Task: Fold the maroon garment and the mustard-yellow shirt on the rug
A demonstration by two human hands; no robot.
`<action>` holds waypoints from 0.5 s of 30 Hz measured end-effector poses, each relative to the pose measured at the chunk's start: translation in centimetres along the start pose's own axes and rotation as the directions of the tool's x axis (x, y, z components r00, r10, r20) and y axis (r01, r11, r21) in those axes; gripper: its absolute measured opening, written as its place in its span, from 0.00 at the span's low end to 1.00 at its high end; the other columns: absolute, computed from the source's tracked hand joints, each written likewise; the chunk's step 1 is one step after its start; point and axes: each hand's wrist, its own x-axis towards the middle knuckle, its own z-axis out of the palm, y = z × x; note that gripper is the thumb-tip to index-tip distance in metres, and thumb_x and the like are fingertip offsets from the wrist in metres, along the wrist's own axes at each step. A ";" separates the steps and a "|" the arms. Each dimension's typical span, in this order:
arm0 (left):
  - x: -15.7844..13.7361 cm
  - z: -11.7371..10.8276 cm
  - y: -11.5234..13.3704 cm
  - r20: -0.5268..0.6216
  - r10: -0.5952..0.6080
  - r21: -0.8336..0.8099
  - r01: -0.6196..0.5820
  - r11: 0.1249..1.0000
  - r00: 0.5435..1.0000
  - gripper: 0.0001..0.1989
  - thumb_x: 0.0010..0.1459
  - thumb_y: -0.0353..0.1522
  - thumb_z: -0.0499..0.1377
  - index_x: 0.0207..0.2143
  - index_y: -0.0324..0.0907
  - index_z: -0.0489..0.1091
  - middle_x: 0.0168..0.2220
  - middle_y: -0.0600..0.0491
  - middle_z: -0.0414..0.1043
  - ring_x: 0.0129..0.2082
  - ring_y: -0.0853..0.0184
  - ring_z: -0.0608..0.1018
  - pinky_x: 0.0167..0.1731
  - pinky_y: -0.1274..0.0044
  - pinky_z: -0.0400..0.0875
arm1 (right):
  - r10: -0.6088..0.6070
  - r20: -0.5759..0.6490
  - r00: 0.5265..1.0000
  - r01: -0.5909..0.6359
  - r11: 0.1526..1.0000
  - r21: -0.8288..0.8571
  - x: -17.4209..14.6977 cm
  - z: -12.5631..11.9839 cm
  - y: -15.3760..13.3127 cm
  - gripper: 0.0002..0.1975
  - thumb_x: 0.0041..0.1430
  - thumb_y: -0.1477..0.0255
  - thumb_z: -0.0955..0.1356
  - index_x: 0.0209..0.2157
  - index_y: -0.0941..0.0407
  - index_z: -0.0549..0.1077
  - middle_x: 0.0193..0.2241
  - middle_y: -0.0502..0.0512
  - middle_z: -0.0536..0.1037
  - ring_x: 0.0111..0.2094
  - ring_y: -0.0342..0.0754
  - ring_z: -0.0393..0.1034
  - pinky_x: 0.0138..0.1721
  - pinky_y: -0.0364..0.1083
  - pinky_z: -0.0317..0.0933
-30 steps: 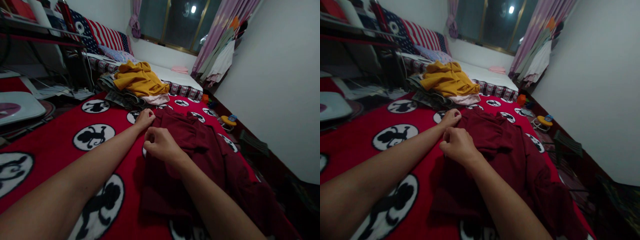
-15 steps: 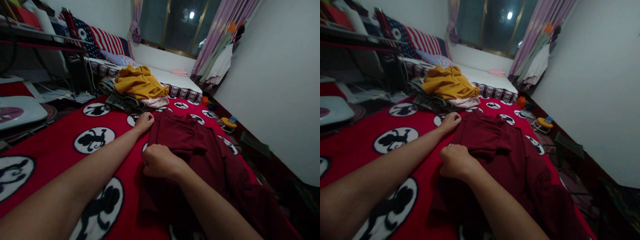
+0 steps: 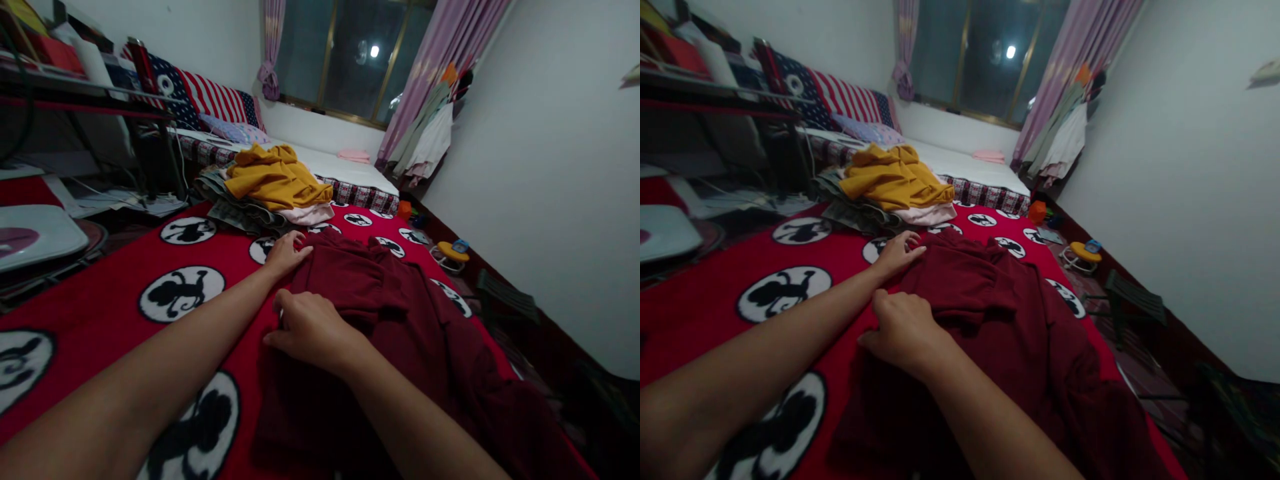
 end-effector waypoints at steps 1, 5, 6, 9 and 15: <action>0.0 0.0 0.0 -0.001 0.002 -0.003 -0.002 1.000 1.000 0.15 0.56 0.37 0.60 0.43 0.38 0.72 0.39 0.47 0.76 0.32 0.65 0.76 0.40 0.72 0.72 | 0.006 0.015 1.000 -0.006 0.999 -0.039 -0.1 -0.2 -0.1 0.20 0.54 0.61 0.69 0.45 0.58 0.72 0.39 0.61 0.79 0.39 0.56 0.75 0.33 0.47 0.62; 0.6 0.2 -0.3 -0.038 0.005 0.012 -0.004 1.000 0.999 0.11 0.58 0.32 0.57 0.42 0.40 0.75 0.40 0.49 0.77 0.39 0.64 0.78 0.43 0.74 0.71 | 0.010 0.118 0.993 0.006 0.990 -0.140 -0.1 0.3 -0.9 0.13 0.55 0.70 0.67 0.41 0.61 0.75 0.39 0.67 0.79 0.40 0.60 0.76 0.35 0.50 0.67; 0.9 0.3 -0.3 -0.038 0.005 0.029 -0.003 1.000 0.999 0.12 0.57 0.31 0.57 0.42 0.40 0.75 0.41 0.49 0.77 0.39 0.64 0.78 0.44 0.74 0.71 | 0.000 0.123 0.992 0.018 0.989 -0.144 0.0 0.6 -1.1 0.13 0.55 0.71 0.66 0.41 0.62 0.76 0.38 0.68 0.79 0.40 0.60 0.76 0.35 0.51 0.68; 2.3 0.5 0.1 0.006 0.017 0.154 -0.017 0.988 1.000 0.17 0.56 0.31 0.59 0.49 0.41 0.74 0.42 0.49 0.77 0.41 0.63 0.78 0.44 0.75 0.71 | -0.036 0.111 0.993 0.049 0.992 -0.118 0.4 1.5 -1.2 0.15 0.52 0.71 0.65 0.40 0.63 0.76 0.36 0.69 0.80 0.37 0.61 0.77 0.34 0.53 0.70; 5.8 1.6 1.6 0.194 0.001 0.410 -0.082 0.908 0.981 0.08 0.52 0.35 0.62 0.35 0.47 0.79 0.39 0.52 0.79 0.41 0.61 0.78 0.40 0.76 0.71 | -0.049 0.086 0.995 0.050 0.999 -0.016 0.8 2.2 -0.3 0.19 0.53 0.64 0.63 0.40 0.62 0.76 0.35 0.68 0.80 0.37 0.63 0.77 0.36 0.56 0.71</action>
